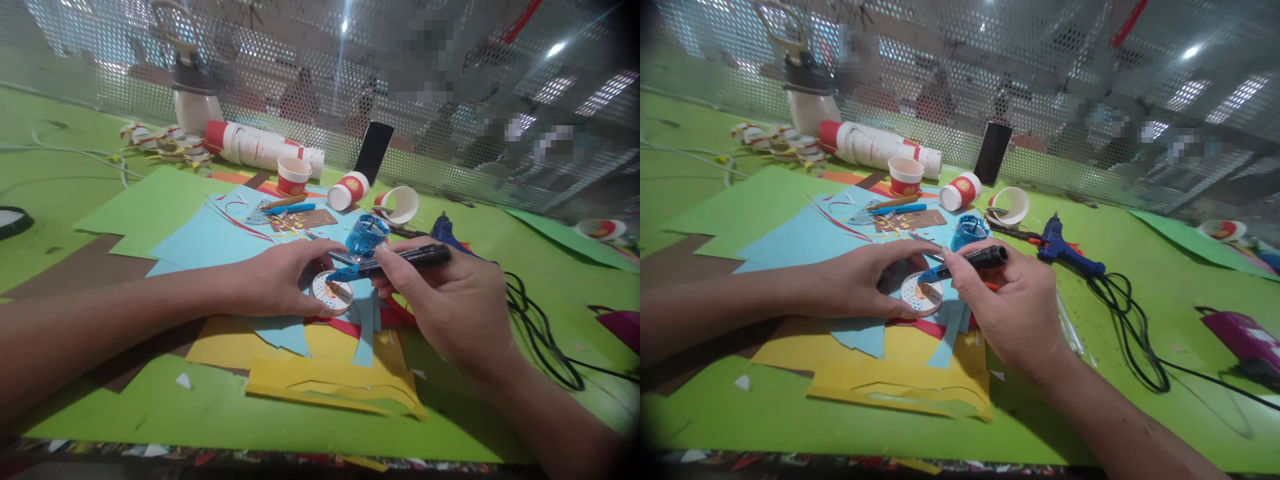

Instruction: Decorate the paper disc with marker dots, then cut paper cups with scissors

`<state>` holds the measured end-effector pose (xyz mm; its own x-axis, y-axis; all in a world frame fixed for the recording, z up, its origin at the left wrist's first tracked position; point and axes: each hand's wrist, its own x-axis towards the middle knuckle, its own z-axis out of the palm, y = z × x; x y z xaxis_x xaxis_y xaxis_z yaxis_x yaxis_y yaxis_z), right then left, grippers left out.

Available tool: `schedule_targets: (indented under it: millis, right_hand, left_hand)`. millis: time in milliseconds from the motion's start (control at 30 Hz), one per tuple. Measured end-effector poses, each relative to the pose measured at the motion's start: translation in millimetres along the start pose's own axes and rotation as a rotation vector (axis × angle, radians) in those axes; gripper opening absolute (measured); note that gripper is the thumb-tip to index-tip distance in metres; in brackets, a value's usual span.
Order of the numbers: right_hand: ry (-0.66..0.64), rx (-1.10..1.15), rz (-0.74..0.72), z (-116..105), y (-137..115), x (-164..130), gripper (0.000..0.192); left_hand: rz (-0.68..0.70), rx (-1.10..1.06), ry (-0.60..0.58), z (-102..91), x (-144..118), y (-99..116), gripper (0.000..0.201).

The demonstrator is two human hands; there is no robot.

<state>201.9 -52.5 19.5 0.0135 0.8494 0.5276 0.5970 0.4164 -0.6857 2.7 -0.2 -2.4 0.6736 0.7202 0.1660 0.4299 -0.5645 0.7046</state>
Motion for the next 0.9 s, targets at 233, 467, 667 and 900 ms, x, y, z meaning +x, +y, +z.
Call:
schedule_targets:
  millis: [233,467,667,900]
  right_hand:
    - [-0.003,0.005,-0.006,0.6,0.0,-0.5,0.015]
    - [-0.036,0.001,-0.002,0.5,-1.2,0.3,0.019]
    - [-0.067,-0.008,-0.025,-0.4,0.1,-0.7,0.016]
    - [-0.133,-0.090,-0.159,-0.9,-1.5,0.4,0.011]
  left_hand:
    - [0.025,0.012,-0.004,0.5,0.4,-2.0,0.072]
    - [0.022,0.011,-0.003,0.7,0.2,-2.0,0.072]
    - [0.012,0.000,-0.002,0.4,0.1,-1.4,0.073]
    - [-0.006,-0.024,-0.028,-0.4,1.2,-0.1,0.073]
